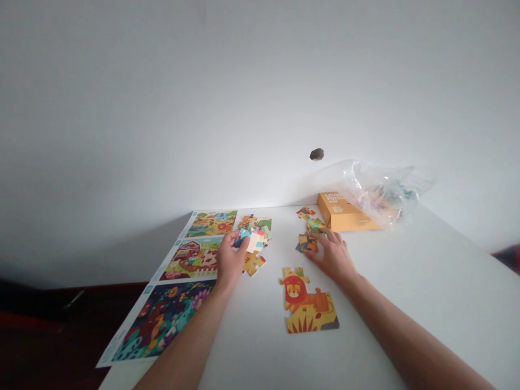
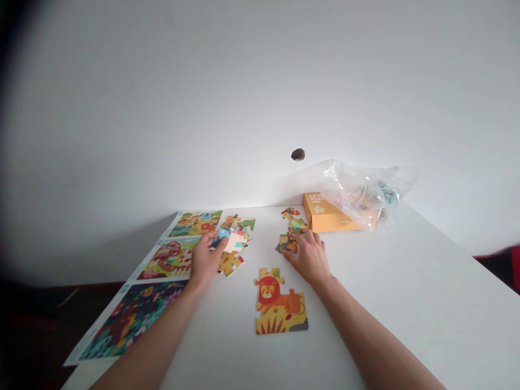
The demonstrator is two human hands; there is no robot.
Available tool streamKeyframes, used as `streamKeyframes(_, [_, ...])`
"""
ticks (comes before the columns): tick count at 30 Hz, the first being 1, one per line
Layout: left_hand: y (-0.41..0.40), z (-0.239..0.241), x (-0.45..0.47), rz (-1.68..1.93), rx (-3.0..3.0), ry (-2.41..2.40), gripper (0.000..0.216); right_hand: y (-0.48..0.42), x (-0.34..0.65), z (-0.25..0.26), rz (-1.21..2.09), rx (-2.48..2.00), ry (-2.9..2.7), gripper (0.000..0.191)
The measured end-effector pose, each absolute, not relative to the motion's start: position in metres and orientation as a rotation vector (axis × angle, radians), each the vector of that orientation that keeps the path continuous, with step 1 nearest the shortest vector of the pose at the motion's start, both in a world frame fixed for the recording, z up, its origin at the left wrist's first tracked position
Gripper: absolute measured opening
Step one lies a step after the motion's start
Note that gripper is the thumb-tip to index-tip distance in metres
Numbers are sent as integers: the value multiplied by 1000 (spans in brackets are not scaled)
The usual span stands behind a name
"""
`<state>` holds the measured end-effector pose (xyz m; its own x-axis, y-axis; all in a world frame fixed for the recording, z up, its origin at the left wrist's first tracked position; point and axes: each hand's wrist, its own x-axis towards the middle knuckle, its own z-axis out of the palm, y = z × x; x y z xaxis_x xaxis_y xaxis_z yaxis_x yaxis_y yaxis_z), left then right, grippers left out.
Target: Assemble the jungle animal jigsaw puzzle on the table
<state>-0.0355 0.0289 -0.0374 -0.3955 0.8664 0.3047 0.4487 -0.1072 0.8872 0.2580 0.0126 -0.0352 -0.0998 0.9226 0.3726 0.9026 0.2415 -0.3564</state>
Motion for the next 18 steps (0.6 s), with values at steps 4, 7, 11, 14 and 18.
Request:
streamKeyframes(4, [28,-40,-35,1366,1740,1916,30,10,254,-33,47,-1652,-2013,32])
streamKeyframes(7, [23,-37,-30,1277,1960,1981,28,8,250,-32,77,-1660,-2024,27])
streamKeyframes(11, [15,-32,-21,1133,2130,2017,47,6,245,-32,148,-1552,-2102,20])
streamKeyframes(14, [7,-28,-12,1006,2243,2011,63,5,240,-30,225,-1357,-2175,24])
streamKeyframes(18, [0,-21,-6,870,2431,1856,59,0,233,-23,319,-1142,-2282,43])
